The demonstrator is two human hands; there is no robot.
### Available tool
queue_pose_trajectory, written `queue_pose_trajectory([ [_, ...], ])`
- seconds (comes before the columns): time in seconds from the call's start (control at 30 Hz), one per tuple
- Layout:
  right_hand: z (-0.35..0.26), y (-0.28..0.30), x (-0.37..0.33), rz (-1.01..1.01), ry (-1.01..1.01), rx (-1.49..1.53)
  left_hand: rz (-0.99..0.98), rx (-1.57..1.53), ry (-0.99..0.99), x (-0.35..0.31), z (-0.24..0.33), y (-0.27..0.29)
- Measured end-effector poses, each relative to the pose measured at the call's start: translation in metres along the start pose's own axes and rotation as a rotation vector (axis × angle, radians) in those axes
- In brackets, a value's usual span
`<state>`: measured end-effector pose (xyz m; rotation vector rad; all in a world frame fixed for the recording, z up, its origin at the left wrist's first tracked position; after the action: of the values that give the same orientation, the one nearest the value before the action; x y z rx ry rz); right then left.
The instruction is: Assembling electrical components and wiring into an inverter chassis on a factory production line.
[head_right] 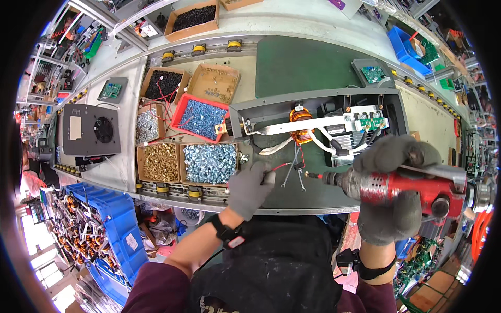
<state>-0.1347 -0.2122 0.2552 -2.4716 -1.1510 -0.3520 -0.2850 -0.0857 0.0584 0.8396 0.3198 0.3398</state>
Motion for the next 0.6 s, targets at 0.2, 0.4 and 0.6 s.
queue_pose_trajectory([
  [0.2, 0.021, 0.001, 0.012, -0.015, -0.064, 0.023, 0.206, -0.041, -0.188, 0.002, 0.027, 0.050],
  [0.4, 0.039, -0.004, 0.017, -0.121, -0.050, -0.065, 0.258, -0.084, -0.232, 0.005, 0.028, 0.056],
  [0.6, 0.056, -0.011, 0.030, -0.145, -0.028, -0.107, 0.291, -0.137, -0.203, 0.009, 0.025, 0.057],
])
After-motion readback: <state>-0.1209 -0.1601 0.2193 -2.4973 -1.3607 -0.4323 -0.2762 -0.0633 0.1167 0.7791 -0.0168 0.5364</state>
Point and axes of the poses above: each hand's wrist, its own x-axis towards the middle knuckle, its own y-axis out of the back of the hand, z = x × y, the point moved 1 cm from there along x, towards the middle knuckle, and after that the axes turned 15 degrees about -z, right-handed, at the moved point
